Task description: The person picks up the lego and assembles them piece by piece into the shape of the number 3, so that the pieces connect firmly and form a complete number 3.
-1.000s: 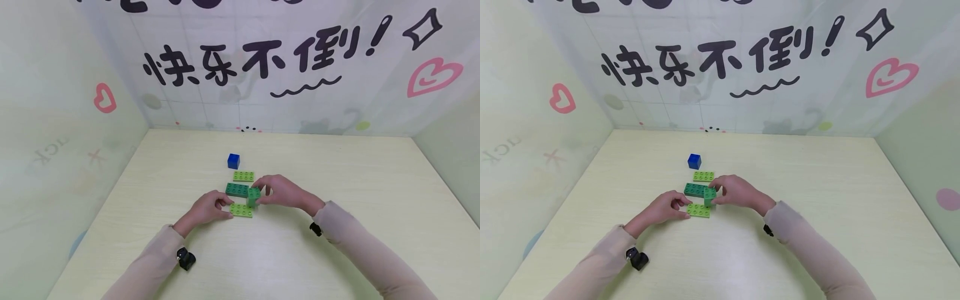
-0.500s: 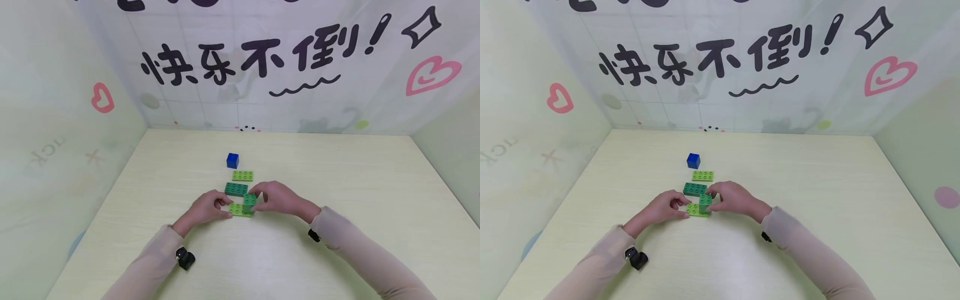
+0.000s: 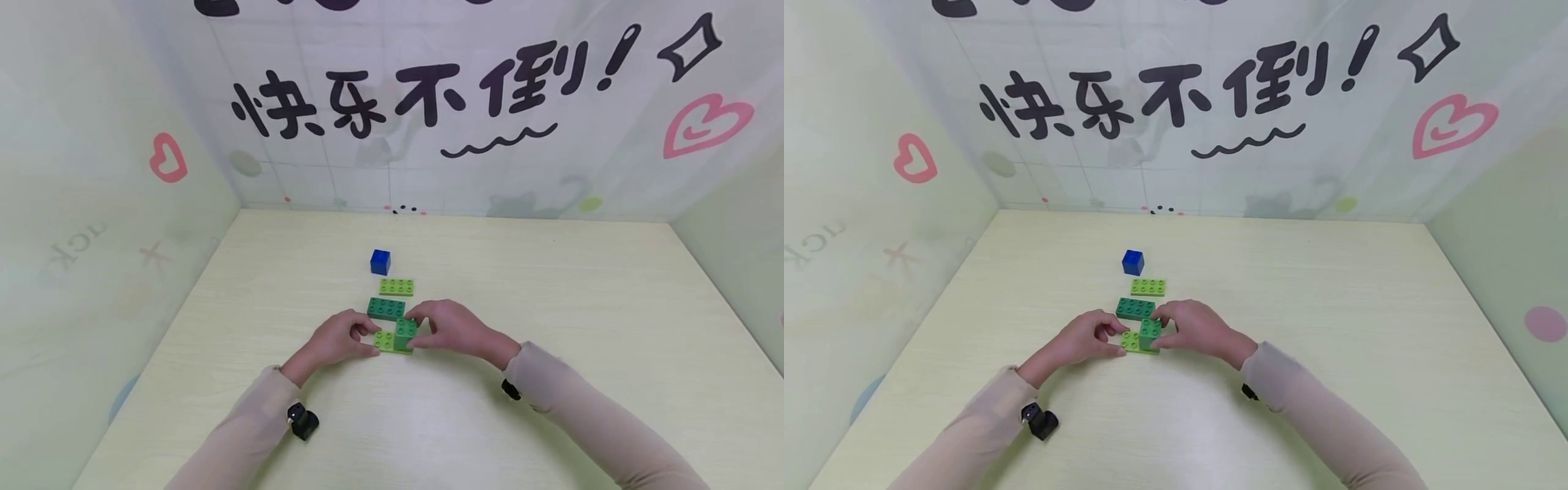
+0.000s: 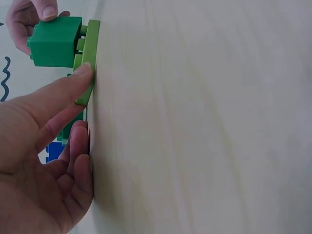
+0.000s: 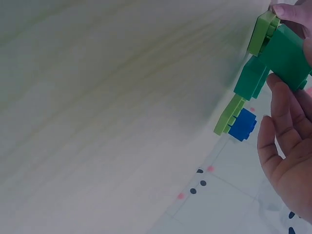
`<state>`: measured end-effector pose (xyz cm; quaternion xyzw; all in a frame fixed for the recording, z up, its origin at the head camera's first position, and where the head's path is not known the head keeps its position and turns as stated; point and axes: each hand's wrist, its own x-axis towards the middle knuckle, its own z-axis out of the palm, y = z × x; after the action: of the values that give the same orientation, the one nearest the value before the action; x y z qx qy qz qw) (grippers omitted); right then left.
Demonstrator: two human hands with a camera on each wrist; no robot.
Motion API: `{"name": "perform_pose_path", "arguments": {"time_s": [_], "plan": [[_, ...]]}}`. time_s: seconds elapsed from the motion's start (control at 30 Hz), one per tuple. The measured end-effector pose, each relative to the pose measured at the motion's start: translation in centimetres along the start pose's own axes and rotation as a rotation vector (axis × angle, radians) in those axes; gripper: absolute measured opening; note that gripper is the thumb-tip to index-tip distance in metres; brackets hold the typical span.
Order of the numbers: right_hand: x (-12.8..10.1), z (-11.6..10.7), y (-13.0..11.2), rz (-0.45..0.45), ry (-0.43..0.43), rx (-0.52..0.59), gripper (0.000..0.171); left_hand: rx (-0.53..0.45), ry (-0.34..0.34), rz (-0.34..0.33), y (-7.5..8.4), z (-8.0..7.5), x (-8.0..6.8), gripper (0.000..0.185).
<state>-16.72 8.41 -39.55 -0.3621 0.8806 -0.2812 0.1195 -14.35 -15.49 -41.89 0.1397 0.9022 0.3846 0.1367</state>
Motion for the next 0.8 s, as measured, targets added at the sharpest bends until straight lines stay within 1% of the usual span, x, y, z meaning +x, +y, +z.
{"name": "perform_pose_path", "arguments": {"time_s": [0.27, 0.6, 0.8], "plan": [[-0.1, 0.4, 0.0, -0.008, 0.034, -0.051, 0.044, 0.011, 0.01, -0.01, 0.0, 0.1, 0.1, 0.029], [0.1, 0.9, -0.1, -0.021, 0.066, -0.061, 0.042, 0.02, 0.001, 0.001, -0.2, 0.0, 0.1, 0.028], [0.4, 1.2, -0.1, -0.019, 0.066, -0.073, 0.04, 0.019, -0.008, 0.008, -0.3, 0.0, 0.2, 0.029]]}}
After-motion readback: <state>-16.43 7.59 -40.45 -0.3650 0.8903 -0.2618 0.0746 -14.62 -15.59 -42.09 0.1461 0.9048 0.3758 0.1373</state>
